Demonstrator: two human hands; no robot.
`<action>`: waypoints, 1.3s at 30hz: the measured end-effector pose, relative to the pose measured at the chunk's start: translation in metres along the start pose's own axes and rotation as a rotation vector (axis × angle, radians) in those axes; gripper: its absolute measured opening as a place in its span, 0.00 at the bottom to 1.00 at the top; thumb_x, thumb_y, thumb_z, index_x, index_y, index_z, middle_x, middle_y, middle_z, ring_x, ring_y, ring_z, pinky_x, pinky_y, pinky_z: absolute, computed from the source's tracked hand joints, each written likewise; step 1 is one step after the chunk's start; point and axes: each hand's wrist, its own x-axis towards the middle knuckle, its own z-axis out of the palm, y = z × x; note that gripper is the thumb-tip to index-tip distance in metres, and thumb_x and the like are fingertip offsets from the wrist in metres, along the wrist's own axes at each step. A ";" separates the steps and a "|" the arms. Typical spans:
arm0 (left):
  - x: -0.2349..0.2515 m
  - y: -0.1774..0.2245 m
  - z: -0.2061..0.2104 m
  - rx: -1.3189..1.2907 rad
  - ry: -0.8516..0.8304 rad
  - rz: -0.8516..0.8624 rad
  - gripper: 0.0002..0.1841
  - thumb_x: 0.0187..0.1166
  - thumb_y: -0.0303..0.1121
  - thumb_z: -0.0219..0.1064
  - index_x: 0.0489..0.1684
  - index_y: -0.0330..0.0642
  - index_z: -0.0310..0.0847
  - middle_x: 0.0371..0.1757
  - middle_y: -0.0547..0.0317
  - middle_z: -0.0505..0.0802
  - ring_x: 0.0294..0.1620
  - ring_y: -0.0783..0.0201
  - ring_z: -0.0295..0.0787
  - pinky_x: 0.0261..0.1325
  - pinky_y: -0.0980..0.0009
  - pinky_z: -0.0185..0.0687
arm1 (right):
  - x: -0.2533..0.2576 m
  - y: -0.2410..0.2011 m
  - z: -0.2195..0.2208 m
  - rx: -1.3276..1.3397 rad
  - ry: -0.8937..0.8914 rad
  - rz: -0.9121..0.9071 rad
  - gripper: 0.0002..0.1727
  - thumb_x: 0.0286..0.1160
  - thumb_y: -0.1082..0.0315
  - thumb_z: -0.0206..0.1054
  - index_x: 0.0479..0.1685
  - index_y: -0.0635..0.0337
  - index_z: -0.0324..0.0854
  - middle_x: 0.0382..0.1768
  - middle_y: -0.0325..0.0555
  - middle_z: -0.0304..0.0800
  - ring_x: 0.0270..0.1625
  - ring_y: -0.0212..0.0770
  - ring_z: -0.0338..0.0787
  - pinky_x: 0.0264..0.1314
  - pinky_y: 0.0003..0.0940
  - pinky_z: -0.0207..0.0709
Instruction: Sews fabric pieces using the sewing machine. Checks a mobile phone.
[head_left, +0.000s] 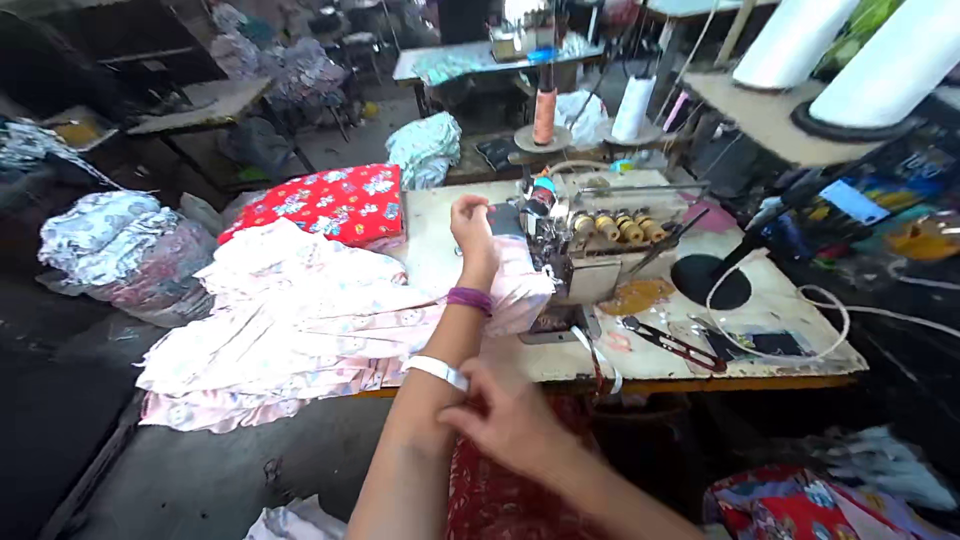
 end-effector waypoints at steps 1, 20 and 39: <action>-0.007 -0.003 -0.002 -0.022 -0.040 0.039 0.14 0.90 0.29 0.50 0.70 0.43 0.68 0.55 0.58 0.83 0.46 0.71 0.83 0.50 0.70 0.81 | -0.006 -0.009 0.015 -0.011 -0.008 -0.081 0.19 0.73 0.57 0.73 0.46 0.68 0.87 0.30 0.49 0.91 0.32 0.44 0.92 0.39 0.40 0.88; -0.212 -0.046 -0.070 -0.055 -0.708 -0.056 0.25 0.83 0.23 0.58 0.80 0.28 0.65 0.70 0.52 0.84 0.65 0.73 0.84 0.70 0.73 0.81 | -0.059 0.051 -0.045 -0.262 0.303 -0.001 0.08 0.63 0.72 0.63 0.34 0.65 0.87 0.13 0.39 0.78 0.14 0.28 0.75 0.19 0.21 0.71; -0.171 0.000 -0.092 -0.522 -0.286 -0.352 0.36 0.93 0.48 0.18 0.36 0.46 0.79 0.10 0.78 0.71 0.09 0.81 0.61 0.16 0.85 0.59 | -0.077 0.047 -0.032 0.095 0.028 0.049 0.13 0.80 0.72 0.62 0.54 0.69 0.87 0.25 0.44 0.88 0.24 0.27 0.84 0.32 0.21 0.81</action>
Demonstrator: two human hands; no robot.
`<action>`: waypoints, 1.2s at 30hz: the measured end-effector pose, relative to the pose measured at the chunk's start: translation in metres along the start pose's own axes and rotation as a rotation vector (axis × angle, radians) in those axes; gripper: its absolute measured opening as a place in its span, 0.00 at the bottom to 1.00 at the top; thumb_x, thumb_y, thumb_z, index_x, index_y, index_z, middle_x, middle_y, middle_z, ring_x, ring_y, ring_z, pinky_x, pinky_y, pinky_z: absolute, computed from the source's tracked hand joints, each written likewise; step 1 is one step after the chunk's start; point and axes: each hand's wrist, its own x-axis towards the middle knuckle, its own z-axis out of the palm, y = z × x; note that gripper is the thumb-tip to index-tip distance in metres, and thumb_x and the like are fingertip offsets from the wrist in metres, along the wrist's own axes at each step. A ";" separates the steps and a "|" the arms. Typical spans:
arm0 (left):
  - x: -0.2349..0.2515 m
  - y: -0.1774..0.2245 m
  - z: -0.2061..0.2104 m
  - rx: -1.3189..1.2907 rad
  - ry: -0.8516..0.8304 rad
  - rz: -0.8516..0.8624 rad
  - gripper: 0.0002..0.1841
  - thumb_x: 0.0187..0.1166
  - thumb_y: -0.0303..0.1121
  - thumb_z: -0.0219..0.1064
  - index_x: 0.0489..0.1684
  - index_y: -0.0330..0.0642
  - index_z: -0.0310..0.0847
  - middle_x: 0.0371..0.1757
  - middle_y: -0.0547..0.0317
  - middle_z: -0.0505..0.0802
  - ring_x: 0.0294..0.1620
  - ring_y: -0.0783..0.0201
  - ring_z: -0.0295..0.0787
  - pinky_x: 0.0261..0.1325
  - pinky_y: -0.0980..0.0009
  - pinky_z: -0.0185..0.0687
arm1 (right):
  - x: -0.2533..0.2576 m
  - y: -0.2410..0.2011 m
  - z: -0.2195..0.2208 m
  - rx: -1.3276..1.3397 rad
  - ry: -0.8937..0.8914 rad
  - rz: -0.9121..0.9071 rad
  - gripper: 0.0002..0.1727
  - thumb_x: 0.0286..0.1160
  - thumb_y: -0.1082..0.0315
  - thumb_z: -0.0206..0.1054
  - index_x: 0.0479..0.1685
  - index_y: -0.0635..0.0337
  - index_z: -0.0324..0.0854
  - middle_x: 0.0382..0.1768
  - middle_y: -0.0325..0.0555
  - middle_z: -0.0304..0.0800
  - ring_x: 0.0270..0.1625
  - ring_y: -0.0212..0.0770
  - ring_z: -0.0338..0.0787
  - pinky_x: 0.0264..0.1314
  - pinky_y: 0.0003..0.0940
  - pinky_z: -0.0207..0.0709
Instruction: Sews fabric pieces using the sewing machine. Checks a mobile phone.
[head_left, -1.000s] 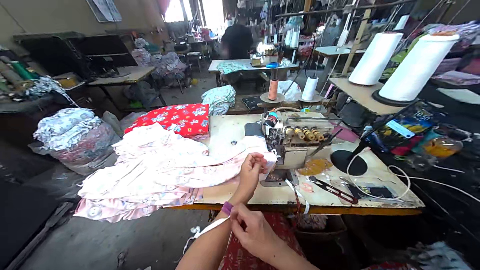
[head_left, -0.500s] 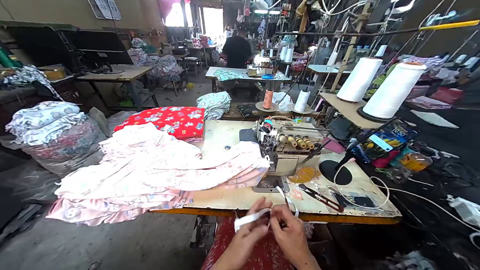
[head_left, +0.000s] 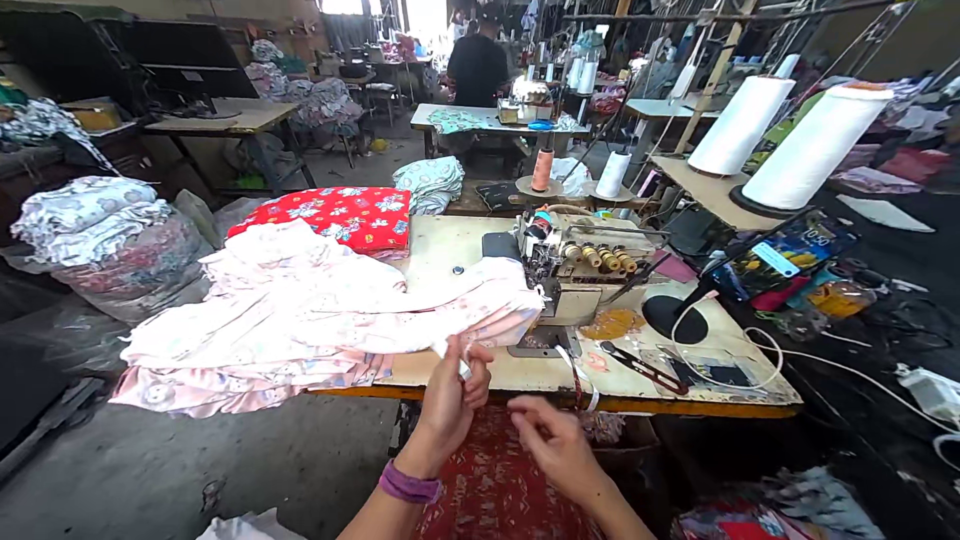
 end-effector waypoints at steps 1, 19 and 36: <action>0.000 -0.006 0.001 0.070 0.009 -0.013 0.33 0.95 0.43 0.22 0.40 0.43 0.81 0.13 0.76 0.75 0.11 0.81 0.66 0.18 0.84 0.65 | 0.007 -0.011 -0.002 0.103 0.129 -0.032 0.14 0.81 0.71 0.63 0.59 0.68 0.85 0.26 0.40 0.89 0.28 0.23 0.86 0.35 0.19 0.83; -0.046 -0.084 0.054 -0.156 -0.257 -0.109 0.27 0.95 0.40 0.26 0.77 0.38 0.67 0.64 0.60 0.90 0.68 0.69 0.86 0.76 0.65 0.78 | 0.171 -0.065 -0.005 0.698 0.863 -0.491 0.14 0.95 0.59 0.42 0.67 0.41 0.69 0.44 0.26 0.91 0.52 0.30 0.91 0.63 0.31 0.83; -0.043 -0.073 0.060 -0.236 -0.330 -0.093 0.25 0.94 0.41 0.29 0.64 0.48 0.76 0.55 0.65 0.94 0.62 0.69 0.90 0.70 0.66 0.83 | 0.126 -0.069 -0.014 0.578 0.699 -0.712 0.18 0.92 0.49 0.52 0.75 0.28 0.74 0.61 0.24 0.91 0.69 0.31 0.85 0.79 0.33 0.72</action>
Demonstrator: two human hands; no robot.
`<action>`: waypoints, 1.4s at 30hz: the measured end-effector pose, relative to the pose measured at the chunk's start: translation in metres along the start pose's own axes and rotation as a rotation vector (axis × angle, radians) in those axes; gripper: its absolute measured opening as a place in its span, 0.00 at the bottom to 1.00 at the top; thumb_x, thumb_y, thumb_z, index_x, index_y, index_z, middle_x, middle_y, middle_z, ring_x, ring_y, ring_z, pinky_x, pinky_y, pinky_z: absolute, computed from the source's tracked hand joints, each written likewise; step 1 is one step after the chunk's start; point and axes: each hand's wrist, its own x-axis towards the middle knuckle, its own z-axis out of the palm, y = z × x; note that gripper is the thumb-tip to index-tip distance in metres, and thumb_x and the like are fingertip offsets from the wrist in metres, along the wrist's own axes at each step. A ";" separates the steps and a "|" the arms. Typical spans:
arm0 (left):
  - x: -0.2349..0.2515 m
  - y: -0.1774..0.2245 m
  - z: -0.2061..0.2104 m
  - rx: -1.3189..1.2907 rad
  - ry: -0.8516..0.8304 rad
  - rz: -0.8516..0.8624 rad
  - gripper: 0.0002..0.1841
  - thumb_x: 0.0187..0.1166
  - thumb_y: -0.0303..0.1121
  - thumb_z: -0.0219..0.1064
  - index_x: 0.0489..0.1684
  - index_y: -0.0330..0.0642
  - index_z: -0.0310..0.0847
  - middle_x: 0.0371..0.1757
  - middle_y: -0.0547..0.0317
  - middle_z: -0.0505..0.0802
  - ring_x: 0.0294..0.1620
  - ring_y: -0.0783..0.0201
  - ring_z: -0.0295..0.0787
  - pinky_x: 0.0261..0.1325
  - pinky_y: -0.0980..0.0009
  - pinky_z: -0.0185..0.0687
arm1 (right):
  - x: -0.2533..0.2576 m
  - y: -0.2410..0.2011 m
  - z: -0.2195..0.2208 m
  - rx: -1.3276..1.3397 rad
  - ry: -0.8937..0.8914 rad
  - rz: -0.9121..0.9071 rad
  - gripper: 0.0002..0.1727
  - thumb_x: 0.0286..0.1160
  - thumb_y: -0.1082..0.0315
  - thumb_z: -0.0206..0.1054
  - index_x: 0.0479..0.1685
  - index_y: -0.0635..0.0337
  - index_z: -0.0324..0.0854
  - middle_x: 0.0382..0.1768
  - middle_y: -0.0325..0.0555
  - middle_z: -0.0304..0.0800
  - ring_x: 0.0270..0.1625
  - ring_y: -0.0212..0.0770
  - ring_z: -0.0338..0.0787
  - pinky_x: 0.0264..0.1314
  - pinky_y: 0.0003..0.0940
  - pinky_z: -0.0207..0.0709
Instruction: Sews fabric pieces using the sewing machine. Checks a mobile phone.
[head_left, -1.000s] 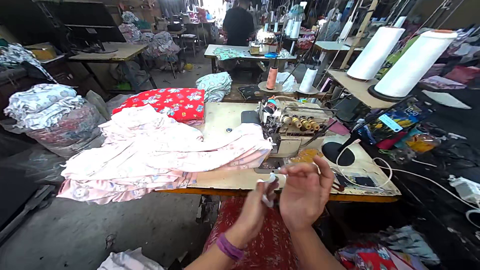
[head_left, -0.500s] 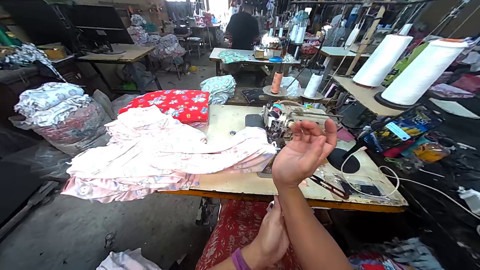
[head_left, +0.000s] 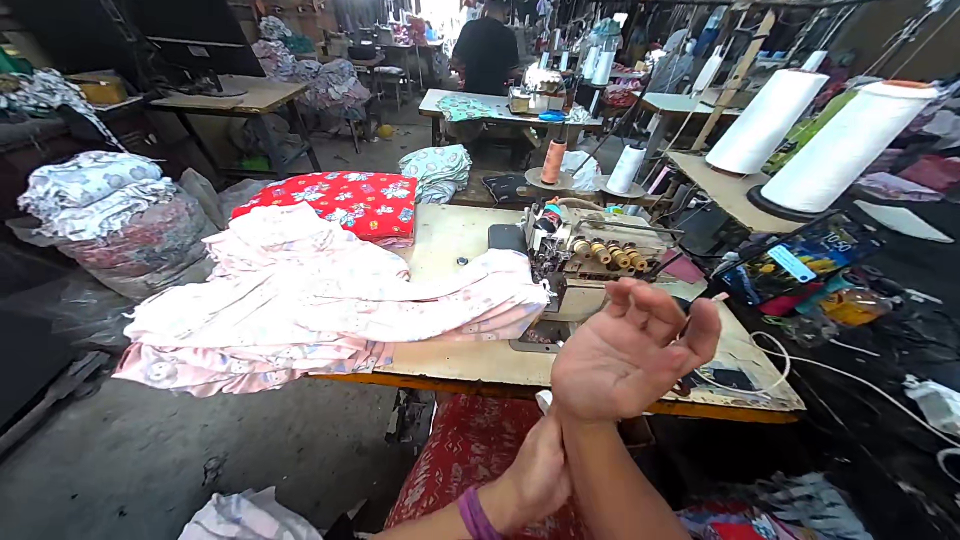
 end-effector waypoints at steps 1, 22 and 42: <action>-0.003 -0.005 -0.001 0.002 -0.042 -0.024 0.25 0.95 0.41 0.29 0.67 0.48 0.74 0.58 0.66 0.93 0.64 0.69 0.89 0.72 0.66 0.82 | 0.005 -0.001 0.001 0.009 0.002 -0.001 0.18 0.92 0.48 0.51 0.75 0.27 0.74 0.60 0.24 0.91 0.69 0.31 0.85 0.79 0.33 0.72; -0.015 -0.011 -0.002 0.109 -0.039 -0.074 0.24 0.91 0.34 0.34 0.64 0.40 0.79 0.65 0.59 0.92 0.73 0.66 0.84 0.78 0.64 0.76 | 0.004 -0.034 0.006 -0.026 -0.003 -0.054 0.17 0.92 0.48 0.51 0.73 0.29 0.73 0.62 0.23 0.89 0.72 0.34 0.82 0.78 0.36 0.72; 0.032 -0.006 0.023 0.707 -0.131 0.077 0.32 0.94 0.38 0.48 0.93 0.30 0.46 0.89 0.41 0.68 0.84 0.69 0.69 0.85 0.73 0.62 | 0.042 0.017 -0.066 1.136 1.040 0.746 0.29 0.95 0.50 0.26 0.49 0.60 0.70 0.38 0.34 0.79 0.42 0.16 0.81 0.52 0.07 0.71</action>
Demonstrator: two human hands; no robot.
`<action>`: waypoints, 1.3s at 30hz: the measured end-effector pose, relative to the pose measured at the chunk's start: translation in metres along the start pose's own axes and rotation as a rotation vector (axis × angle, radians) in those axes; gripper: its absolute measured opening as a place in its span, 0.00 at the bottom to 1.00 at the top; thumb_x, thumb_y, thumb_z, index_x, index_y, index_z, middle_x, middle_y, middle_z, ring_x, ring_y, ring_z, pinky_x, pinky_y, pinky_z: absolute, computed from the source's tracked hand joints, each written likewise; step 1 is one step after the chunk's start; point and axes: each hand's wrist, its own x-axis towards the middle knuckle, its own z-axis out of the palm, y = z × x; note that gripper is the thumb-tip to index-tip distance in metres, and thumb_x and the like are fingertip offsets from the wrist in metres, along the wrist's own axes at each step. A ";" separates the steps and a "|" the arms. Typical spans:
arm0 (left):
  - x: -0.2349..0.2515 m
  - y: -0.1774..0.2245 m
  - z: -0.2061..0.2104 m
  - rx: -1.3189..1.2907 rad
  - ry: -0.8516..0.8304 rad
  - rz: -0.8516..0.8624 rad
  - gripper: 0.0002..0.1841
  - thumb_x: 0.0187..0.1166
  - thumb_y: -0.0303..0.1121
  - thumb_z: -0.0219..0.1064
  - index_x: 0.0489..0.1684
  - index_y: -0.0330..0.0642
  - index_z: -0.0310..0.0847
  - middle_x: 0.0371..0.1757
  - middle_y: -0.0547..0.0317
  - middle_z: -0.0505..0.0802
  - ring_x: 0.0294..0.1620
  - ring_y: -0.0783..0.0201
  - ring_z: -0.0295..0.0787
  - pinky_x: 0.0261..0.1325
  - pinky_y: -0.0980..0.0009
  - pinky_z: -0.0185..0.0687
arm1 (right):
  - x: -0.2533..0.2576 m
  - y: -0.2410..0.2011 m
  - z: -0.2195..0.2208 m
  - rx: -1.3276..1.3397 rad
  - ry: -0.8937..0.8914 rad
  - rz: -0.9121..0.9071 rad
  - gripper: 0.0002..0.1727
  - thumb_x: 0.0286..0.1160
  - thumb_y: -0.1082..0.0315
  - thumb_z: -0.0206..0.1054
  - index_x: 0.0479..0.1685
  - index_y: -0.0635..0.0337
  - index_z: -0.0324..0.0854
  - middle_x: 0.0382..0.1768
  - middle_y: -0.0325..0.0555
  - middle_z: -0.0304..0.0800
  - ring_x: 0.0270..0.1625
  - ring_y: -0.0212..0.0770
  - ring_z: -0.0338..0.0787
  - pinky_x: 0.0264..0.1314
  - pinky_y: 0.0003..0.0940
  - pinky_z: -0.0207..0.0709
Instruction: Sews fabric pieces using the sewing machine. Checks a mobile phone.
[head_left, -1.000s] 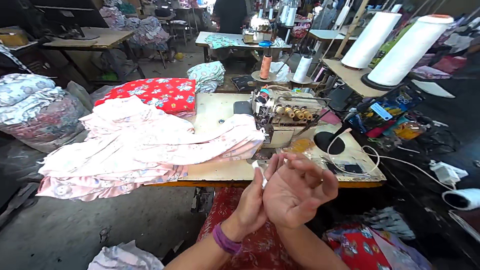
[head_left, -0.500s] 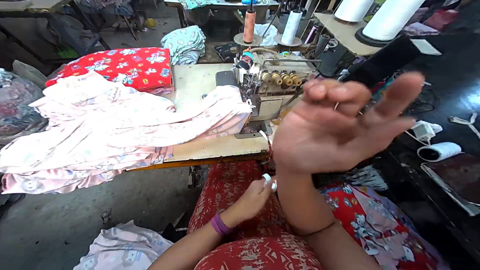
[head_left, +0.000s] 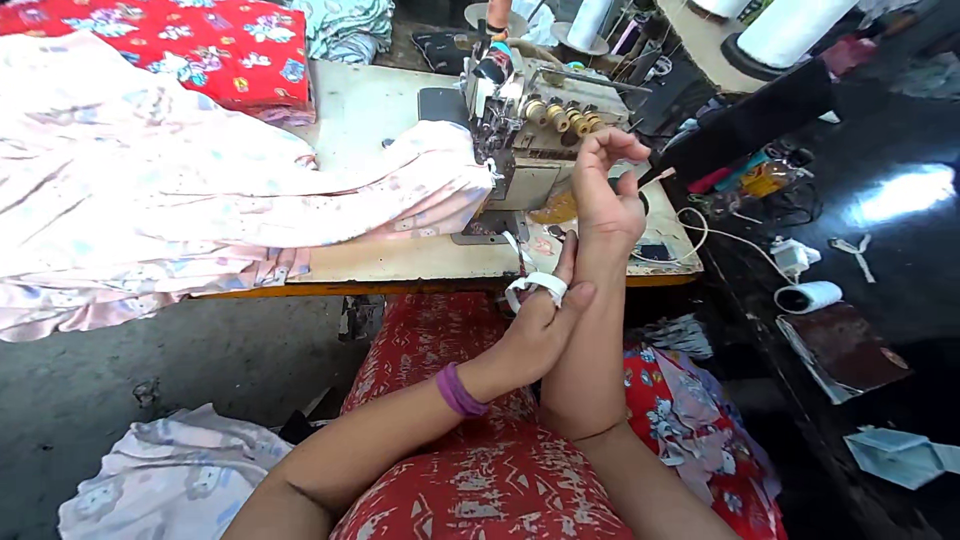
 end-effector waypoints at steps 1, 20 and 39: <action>0.000 -0.003 0.001 -0.030 -0.022 -0.039 0.32 0.93 0.38 0.48 0.93 0.29 0.47 0.89 0.40 0.68 0.84 0.70 0.70 0.84 0.74 0.62 | 0.002 -0.004 -0.001 0.005 0.002 -0.014 0.28 0.95 0.51 0.26 0.50 0.60 0.69 0.39 0.34 0.79 0.43 0.16 0.81 0.52 0.06 0.70; -0.022 0.007 -0.085 -0.103 -0.451 -0.643 0.03 0.80 0.22 0.66 0.44 0.39 0.82 0.26 0.68 0.94 0.24 0.73 0.93 0.35 0.78 0.92 | -0.090 -0.035 -0.064 -2.367 -0.692 0.812 0.24 0.87 0.46 0.57 0.49 0.56 0.90 0.32 0.32 0.89 0.35 0.20 0.84 0.41 0.23 0.79; -0.032 0.021 -0.119 0.263 -0.254 -0.411 0.15 0.81 0.25 0.68 0.60 0.41 0.69 0.27 0.65 0.89 0.19 0.79 0.81 0.25 0.84 0.76 | -0.101 -0.037 -0.062 -2.079 -0.320 0.583 0.25 0.74 0.75 0.70 0.73 0.65 0.77 0.25 0.33 0.84 0.25 0.23 0.83 0.30 0.17 0.80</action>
